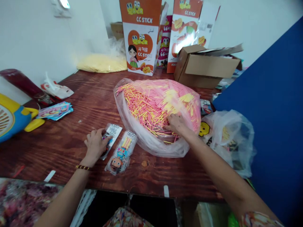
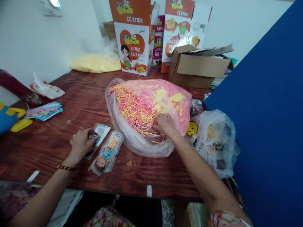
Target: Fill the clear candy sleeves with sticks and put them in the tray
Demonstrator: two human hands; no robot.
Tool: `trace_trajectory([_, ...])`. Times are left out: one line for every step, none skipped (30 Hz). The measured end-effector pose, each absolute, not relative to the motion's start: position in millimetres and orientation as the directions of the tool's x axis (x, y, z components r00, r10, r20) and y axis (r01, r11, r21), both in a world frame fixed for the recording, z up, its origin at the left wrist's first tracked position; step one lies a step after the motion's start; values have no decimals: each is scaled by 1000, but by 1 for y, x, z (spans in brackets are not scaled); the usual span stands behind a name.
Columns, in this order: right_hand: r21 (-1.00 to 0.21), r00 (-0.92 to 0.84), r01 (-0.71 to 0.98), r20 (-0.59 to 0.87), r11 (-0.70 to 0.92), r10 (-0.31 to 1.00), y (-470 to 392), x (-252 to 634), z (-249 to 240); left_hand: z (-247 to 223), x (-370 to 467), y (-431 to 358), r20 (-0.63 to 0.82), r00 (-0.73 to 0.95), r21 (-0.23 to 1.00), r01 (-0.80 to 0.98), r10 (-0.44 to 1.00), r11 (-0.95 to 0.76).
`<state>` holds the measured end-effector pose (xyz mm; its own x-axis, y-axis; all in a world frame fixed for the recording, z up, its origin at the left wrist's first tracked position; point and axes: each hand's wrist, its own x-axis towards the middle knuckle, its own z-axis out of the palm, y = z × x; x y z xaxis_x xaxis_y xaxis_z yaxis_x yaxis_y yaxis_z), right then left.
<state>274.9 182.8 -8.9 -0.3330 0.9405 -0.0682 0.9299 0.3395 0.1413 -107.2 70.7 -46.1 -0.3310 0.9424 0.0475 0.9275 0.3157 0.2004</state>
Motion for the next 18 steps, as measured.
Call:
trace_trajectory([130, -340, 929, -78, 347, 937, 182, 274, -10, -46, -107, 71, 51, -333, 207, 926, 941, 317])
trace_trajectory([113, -353, 926, -82, 361, 932, 182, 273, -12, -47, -107, 70, 55, -334, 213, 925, 941, 316])
trace_trajectory([97, -374, 920, -80, 380, 924, 182, 273, -13, -47, -108, 70, 59, -333, 219, 924, 941, 313])
trace_trajectory([85, -400, 910, -76, 405, 914, 183, 273, -14, -47, -108, 70, 62, -331, 225, 924, 941, 310])
trace_trajectory([82, -427, 898, -68, 432, 902, 184, 273, -14, -48, -108, 70, 64, -327, 229, 924, 943, 305])
trace_trajectory([91, -454, 884, -57, 458, 889, 185, 273, -14, -48, -109, 70, 64, -323, 231, 925, 944, 301])
trace_trajectory([112, -484, 867, -46, 486, 874, 187, 273, -13, -49, -109, 71, 63, -322, 231, 926, 945, 300])
trace_trajectory([139, -515, 846, -35, 515, 856, 190, 273, -12, -49, -110, 71, 61, -321, 229, 926, 945, 300])
trace_trajectory([170, -549, 821, -27, 545, 835, 193, 273, -11, -50, -111, 71, 59, -322, 227, 926, 945, 301])
trace_trajectory([198, -584, 793, -22, 576, 812, 196, 272, -10, -50, -111, 72, 59, -324, 226, 926, 944, 303])
trace_trajectory([220, -616, 765, -22, 605, 787, 199, 272, -10, -51, -112, 72, 58, -326, 228, 925, 944, 305])
trace_trajectory([232, -644, 740, -25, 631, 764, 203, 271, -10, -51, -113, 72, 57, -327, 234, 923, 943, 306])
trace_trajectory([239, -667, 719, -27, 652, 745, 206, 271, -11, -51, -113, 73, 55, -326, 246, 920, 944, 304])
trace_trajectory([243, -683, 704, -29, 668, 730, 209, 270, -12, -51, -113, 73, 55, -325, 262, 917, 944, 300])
trace_trajectory([247, -695, 691, -30, 679, 718, 212, 270, -15, -51, -113, 72, 58, -323, 281, 913, 945, 295])
trace_trajectory([253, -704, 681, -28, 687, 709, 214, 270, -17, -51, -113, 72, 65, -322, 302, 909, 945, 289])
trace_trajectory([261, -710, 675, -23, 690, 704, 215, 270, -20, -51, -113, 72, 77, -321, 322, 904, 944, 281])
trace_trajectory([268, -715, 670, -17, 692, 699, 216, 270, -23, -51, -112, 72, 91, -322, 341, 899, 942, 274])
